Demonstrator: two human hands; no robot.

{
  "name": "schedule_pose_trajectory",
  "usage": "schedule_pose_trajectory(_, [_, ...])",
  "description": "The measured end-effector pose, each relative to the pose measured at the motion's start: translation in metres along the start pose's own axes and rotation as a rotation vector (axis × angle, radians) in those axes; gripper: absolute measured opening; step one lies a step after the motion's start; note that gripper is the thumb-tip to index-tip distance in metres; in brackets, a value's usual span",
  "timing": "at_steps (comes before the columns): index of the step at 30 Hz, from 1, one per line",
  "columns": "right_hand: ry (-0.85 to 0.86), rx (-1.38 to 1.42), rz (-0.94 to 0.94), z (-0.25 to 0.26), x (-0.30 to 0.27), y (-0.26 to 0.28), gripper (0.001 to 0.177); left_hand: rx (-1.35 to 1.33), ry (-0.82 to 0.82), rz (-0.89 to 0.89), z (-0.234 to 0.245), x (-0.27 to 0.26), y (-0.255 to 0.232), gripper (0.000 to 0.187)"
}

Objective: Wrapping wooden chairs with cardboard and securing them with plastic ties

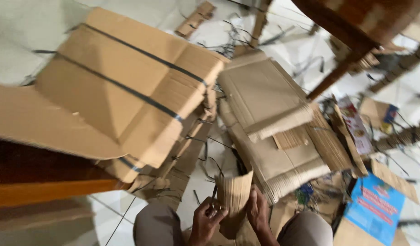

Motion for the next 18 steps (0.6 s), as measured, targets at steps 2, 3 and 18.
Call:
schedule_pose_trajectory(2, [0.180,0.245,0.211,-0.017,-0.013,0.047,0.058,-0.062,-0.089,-0.146,0.015,-0.017,-0.020,0.018])
schedule_pose_trajectory(3, [0.209,0.243,0.227,-0.024,-0.019,0.056,0.058,-0.069,-0.117,-0.162,0.022,-0.023,-0.025,0.018])
schedule_pose_trajectory(18, [0.598,0.588,0.616,-0.130,-0.070,0.184,0.085,-0.333,-0.736,-1.147,0.153,-0.150,-0.076,0.080])
Point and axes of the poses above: each hand's wrist, its own x-axis towards the middle knuckle, its own z-axis out of the back of the hand, y = z × x, the point moved 10 cm from there along x, towards the middle knuckle, and after that the axes turned 1 degree about y, right-handed, at the moved point
